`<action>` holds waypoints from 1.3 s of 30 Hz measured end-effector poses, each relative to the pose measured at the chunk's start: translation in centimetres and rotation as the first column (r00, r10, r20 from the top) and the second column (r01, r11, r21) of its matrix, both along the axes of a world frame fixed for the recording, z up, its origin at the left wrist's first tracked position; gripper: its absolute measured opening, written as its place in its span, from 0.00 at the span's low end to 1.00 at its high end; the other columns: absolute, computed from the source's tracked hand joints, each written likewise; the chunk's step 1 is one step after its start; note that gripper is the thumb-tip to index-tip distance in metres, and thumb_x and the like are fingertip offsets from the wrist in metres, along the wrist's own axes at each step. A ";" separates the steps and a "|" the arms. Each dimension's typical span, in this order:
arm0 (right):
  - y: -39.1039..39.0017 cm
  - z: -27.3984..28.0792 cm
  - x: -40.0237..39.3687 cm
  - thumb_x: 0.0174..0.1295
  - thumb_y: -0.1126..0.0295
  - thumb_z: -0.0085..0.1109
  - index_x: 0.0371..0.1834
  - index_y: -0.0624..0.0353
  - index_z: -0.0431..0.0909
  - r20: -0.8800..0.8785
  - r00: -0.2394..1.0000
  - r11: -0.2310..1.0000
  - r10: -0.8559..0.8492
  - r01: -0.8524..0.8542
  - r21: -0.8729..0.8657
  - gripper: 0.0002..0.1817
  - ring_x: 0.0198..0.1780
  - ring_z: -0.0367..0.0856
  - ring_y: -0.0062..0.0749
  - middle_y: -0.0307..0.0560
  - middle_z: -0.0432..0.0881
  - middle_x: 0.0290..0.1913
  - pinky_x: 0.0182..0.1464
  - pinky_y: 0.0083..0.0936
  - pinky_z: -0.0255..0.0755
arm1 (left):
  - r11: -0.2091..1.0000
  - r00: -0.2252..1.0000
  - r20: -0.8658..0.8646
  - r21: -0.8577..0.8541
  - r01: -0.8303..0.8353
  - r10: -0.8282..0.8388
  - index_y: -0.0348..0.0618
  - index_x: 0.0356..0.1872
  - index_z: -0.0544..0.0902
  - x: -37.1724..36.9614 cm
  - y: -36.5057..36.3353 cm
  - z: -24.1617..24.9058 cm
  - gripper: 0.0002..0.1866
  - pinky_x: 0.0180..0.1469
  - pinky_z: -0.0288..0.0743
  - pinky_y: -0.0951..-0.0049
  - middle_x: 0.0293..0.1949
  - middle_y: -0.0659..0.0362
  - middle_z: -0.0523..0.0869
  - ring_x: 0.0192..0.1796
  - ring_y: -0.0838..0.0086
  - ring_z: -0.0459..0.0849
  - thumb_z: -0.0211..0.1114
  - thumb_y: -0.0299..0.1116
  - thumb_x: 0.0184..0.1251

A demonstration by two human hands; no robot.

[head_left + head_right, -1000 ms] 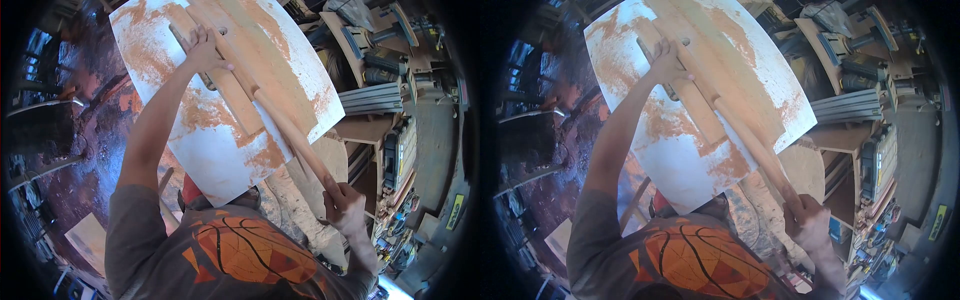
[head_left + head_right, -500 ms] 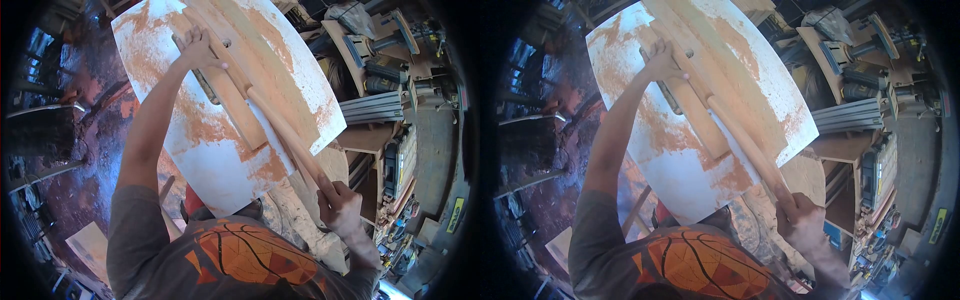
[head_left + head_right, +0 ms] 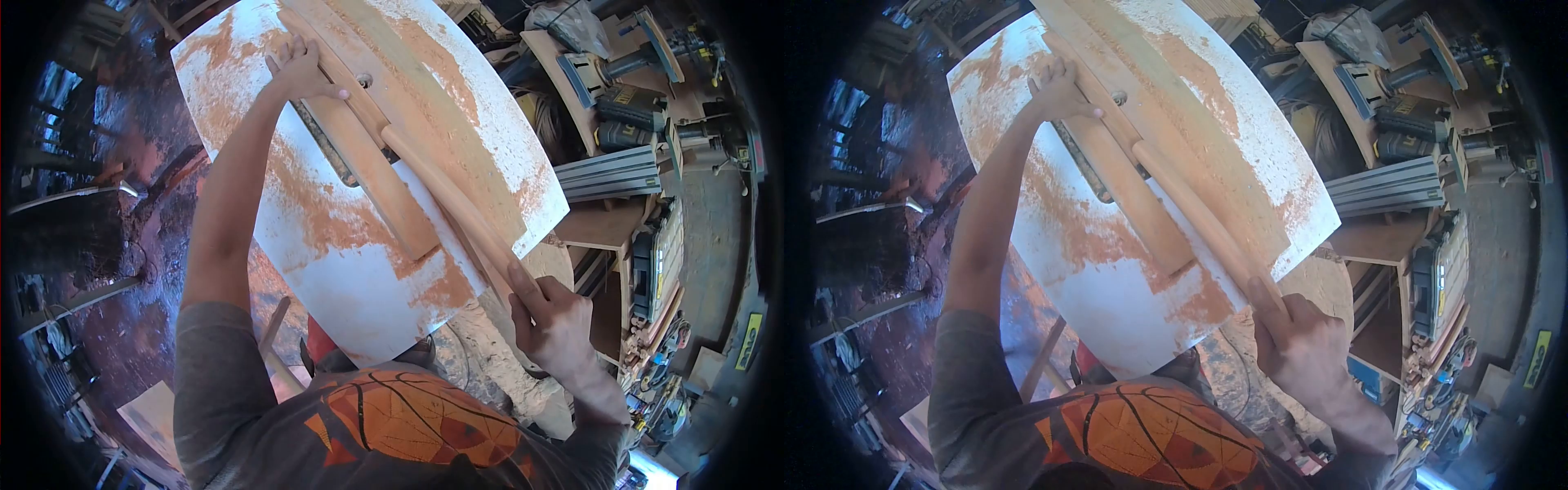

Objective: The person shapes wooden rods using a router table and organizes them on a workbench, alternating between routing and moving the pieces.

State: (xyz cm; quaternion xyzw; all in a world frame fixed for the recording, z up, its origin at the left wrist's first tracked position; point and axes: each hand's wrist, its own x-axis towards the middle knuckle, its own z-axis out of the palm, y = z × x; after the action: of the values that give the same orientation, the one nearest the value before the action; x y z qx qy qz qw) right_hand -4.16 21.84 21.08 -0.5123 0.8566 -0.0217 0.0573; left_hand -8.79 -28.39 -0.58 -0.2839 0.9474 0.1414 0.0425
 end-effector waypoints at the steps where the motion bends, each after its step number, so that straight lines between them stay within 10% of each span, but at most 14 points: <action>1: -0.4 0.0 -0.1 0.58 0.76 0.71 0.67 0.55 0.81 0.014 1.000 1.000 -0.007 0.008 -0.006 0.29 0.20 0.79 0.41 0.46 0.79 0.27 0.21 0.37 0.71 | 1.000 1.000 0.000 -0.005 0.001 -0.001 0.35 0.84 0.46 -0.2 -0.4 0.0 0.84 0.78 0.28 0.26 0.84 0.32 0.41 0.85 0.33 0.35 0.82 0.75 0.29; 39: -11.5 -1.5 -2.0 0.60 0.69 0.67 0.62 0.54 0.85 -0.098 0.995 0.999 -0.007 0.003 -0.044 0.24 0.19 0.80 0.36 0.43 0.75 0.23 0.20 0.35 0.73 | 1.000 0.999 0.031 -0.019 -0.011 0.011 0.39 0.83 0.52 -4.1 -12.8 1.1 0.82 0.74 0.36 0.17 0.83 0.31 0.46 0.82 0.24 0.43 0.84 0.75 0.27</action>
State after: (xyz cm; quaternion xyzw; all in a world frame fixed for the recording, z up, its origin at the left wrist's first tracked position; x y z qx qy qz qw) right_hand -6.19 10.38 19.56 -0.5117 0.8590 -0.0155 0.0037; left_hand -12.93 -41.16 0.48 -0.2917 0.9463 0.1284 0.0538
